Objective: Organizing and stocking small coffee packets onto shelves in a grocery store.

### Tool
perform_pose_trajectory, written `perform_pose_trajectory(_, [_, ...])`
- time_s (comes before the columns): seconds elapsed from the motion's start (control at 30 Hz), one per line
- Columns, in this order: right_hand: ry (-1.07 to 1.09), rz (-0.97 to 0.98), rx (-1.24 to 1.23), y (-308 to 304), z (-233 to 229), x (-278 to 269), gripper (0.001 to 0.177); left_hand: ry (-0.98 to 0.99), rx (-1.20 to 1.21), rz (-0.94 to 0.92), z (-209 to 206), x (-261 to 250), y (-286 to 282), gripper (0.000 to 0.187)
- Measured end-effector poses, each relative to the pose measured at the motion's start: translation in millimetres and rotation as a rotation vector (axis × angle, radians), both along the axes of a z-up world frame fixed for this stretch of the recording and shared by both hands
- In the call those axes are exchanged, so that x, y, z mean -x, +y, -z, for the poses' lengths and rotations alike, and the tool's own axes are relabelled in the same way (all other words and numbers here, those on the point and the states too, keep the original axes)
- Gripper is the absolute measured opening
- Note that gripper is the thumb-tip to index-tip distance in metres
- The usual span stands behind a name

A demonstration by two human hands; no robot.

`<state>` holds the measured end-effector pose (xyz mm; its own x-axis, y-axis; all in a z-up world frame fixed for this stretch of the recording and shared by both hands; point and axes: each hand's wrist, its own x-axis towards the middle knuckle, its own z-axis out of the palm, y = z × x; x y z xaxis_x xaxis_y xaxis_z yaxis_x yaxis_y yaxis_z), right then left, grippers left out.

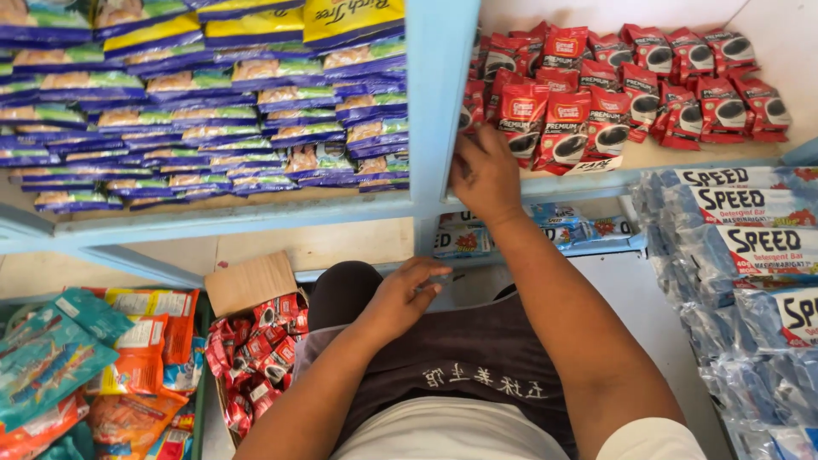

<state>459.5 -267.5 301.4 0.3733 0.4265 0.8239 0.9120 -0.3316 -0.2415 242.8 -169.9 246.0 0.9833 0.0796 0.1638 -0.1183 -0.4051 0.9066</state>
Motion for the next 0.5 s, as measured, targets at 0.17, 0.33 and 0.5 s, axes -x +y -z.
perform_pose_trajectory(0.17, [0.106, -0.029, -0.028, -9.4, 5.9, 5.9, 0.040, 0.031, -0.019, -0.037, 10.6, 12.2, 9.2, 0.032])
perform_pose_trajectory(0.33, [0.091, 0.005, 0.007, -10.8, 9.3, 7.8, 0.039, 0.057, 0.005, -0.061, 14.8, 17.4, 7.3, 0.029])
perform_pose_trajectory(0.5, [0.184, 0.057, 0.052, 1.4, 14.4, 8.3, 0.043, 0.093, -0.041, -0.053, 32.9, 13.9, 9.2, 0.027])
